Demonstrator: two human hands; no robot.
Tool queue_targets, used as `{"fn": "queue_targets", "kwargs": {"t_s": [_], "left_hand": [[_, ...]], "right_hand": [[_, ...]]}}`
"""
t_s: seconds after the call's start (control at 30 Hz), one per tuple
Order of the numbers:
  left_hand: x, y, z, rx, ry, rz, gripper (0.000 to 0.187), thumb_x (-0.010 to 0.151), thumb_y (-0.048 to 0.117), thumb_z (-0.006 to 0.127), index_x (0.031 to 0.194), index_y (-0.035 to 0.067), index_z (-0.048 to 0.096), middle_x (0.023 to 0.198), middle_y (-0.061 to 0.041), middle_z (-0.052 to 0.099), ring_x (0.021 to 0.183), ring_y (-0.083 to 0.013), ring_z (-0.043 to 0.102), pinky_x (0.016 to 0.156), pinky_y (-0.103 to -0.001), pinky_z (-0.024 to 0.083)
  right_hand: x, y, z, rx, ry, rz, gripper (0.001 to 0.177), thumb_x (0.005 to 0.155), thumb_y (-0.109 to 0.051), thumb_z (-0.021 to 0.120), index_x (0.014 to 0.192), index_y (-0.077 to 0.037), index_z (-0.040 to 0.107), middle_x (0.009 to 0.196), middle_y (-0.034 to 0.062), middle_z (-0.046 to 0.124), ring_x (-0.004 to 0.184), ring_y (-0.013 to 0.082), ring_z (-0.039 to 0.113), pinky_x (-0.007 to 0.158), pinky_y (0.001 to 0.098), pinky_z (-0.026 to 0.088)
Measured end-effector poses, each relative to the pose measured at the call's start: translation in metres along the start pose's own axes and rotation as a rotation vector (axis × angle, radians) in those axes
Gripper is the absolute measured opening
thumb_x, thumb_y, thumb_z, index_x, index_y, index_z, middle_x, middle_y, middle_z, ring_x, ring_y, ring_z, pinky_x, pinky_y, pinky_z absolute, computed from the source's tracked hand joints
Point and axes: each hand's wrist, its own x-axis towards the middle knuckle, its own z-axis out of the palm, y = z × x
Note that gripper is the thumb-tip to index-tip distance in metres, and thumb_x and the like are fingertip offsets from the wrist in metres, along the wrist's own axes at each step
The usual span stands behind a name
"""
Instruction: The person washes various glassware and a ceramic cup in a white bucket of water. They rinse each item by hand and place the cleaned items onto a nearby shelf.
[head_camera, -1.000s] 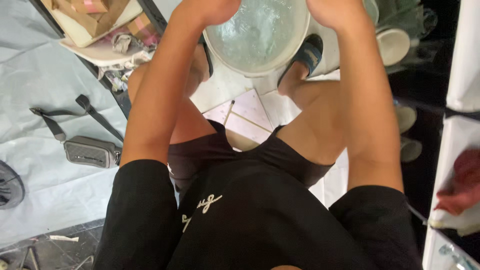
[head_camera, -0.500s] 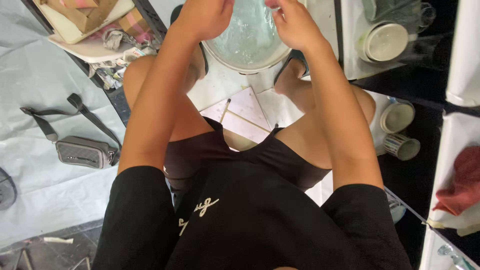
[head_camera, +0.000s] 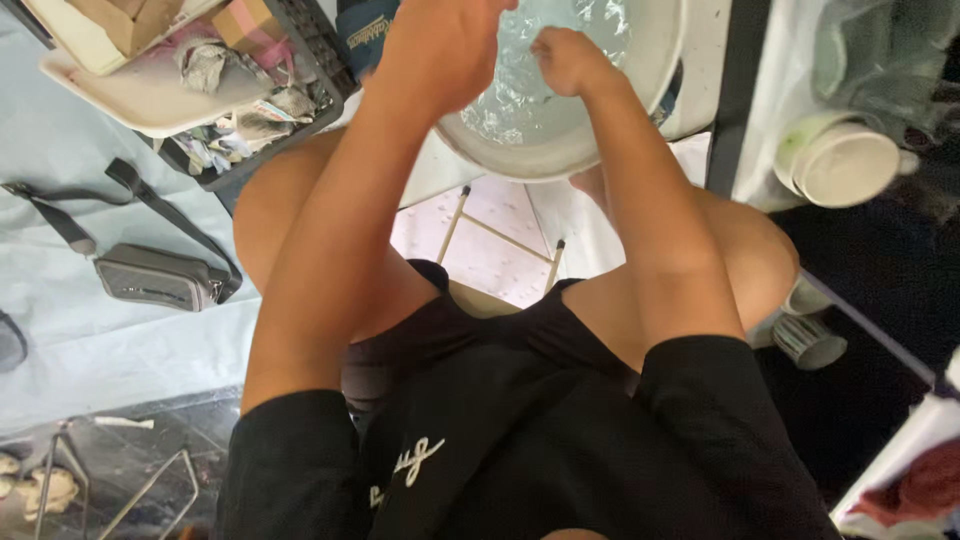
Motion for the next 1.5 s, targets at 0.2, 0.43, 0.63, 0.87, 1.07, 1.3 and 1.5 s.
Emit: {"fn": "queue_targets", "kwargs": {"t_s": [0.2, 0.43, 0.63, 0.87, 1.07, 1.3, 1.5], "left_hand": [[0.000, 0.027, -0.022, 0.031, -0.357, -0.177, 0.021, 0.088, 0.003, 0.063, 0.108, 0.010, 0.067, 0.092, -0.012, 0.066, 0.080, -0.0349, 0.069, 0.064, -0.048, 0.052], [0.006, 0.038, -0.045, 0.145, -0.462, -0.244, 0.028, 0.082, 0.005, 0.066, 0.109, 0.010, 0.066, 0.095, -0.008, 0.066, 0.083, -0.0291, 0.068, 0.064, -0.043, 0.052], [0.018, 0.045, -0.058, 0.154, -0.462, -0.266, 0.031, 0.087, 0.012, 0.069, 0.117, 0.008, 0.065, 0.099, -0.008, 0.064, 0.084, -0.0274, 0.067, 0.067, -0.042, 0.051], [0.022, 0.045, -0.057, 0.169, -0.548, -0.287, 0.031, 0.088, 0.024, 0.074, 0.113, 0.009, 0.064, 0.101, -0.008, 0.065, 0.086, -0.0280, 0.067, 0.069, -0.043, 0.051], [0.021, 0.047, -0.058, 0.154, -0.570, -0.302, 0.035, 0.087, 0.028, 0.075, 0.113, 0.008, 0.063, 0.100, -0.008, 0.065, 0.089, -0.0290, 0.068, 0.071, -0.045, 0.052], [0.023, 0.056, -0.051, 0.160, -0.630, -0.300, 0.034, 0.086, 0.030, 0.075, 0.109, 0.009, 0.064, 0.098, -0.010, 0.067, 0.088, -0.0296, 0.068, 0.073, -0.045, 0.052], [0.017, 0.049, -0.047, 0.143, -0.584, -0.309, 0.033, 0.085, 0.030, 0.075, 0.110, 0.010, 0.066, 0.096, -0.009, 0.068, 0.087, -0.0299, 0.069, 0.073, -0.046, 0.052]], "right_hand": [[0.052, 0.045, 0.045, -0.048, -0.165, 0.148, 0.044, 0.098, -0.023, 0.054, 0.137, -0.007, 0.064, 0.137, 0.0249, 0.063, 0.125, 0.0399, 0.062, 0.107, 0.0435, 0.048], [0.086, 0.055, 0.076, -0.122, -0.222, 0.309, 0.060, 0.091, -0.035, 0.066, 0.142, -0.005, 0.055, 0.146, 0.0233, 0.054, 0.132, 0.0394, 0.053, 0.108, 0.0431, 0.044], [0.108, 0.036, 0.086, -0.196, -0.194, 0.340, 0.062, 0.088, -0.032, 0.069, 0.142, -0.006, 0.054, 0.144, 0.0227, 0.055, 0.131, 0.0391, 0.054, 0.107, 0.0431, 0.045], [0.113, 0.036, 0.094, -0.237, -0.160, 0.360, 0.064, 0.085, -0.029, 0.073, 0.142, -0.007, 0.054, 0.143, 0.0220, 0.057, 0.130, 0.0389, 0.055, 0.106, 0.0431, 0.046], [0.100, 0.028, 0.091, -0.278, -0.142, 0.380, 0.067, 0.082, -0.026, 0.076, 0.142, -0.007, 0.054, 0.142, 0.0214, 0.058, 0.128, 0.0387, 0.056, 0.105, 0.0431, 0.047], [0.083, -0.016, 0.078, -0.311, -0.136, 0.314, 0.070, 0.079, -0.022, 0.080, 0.143, -0.008, 0.053, 0.140, 0.0207, 0.059, 0.127, 0.0384, 0.057, 0.104, 0.0431, 0.048], [0.072, -0.034, 0.081, -0.293, -0.165, 0.217, 0.074, 0.076, -0.020, 0.083, 0.143, -0.008, 0.053, 0.139, 0.0201, 0.061, 0.126, 0.0382, 0.058, 0.103, 0.0431, 0.048]]}}
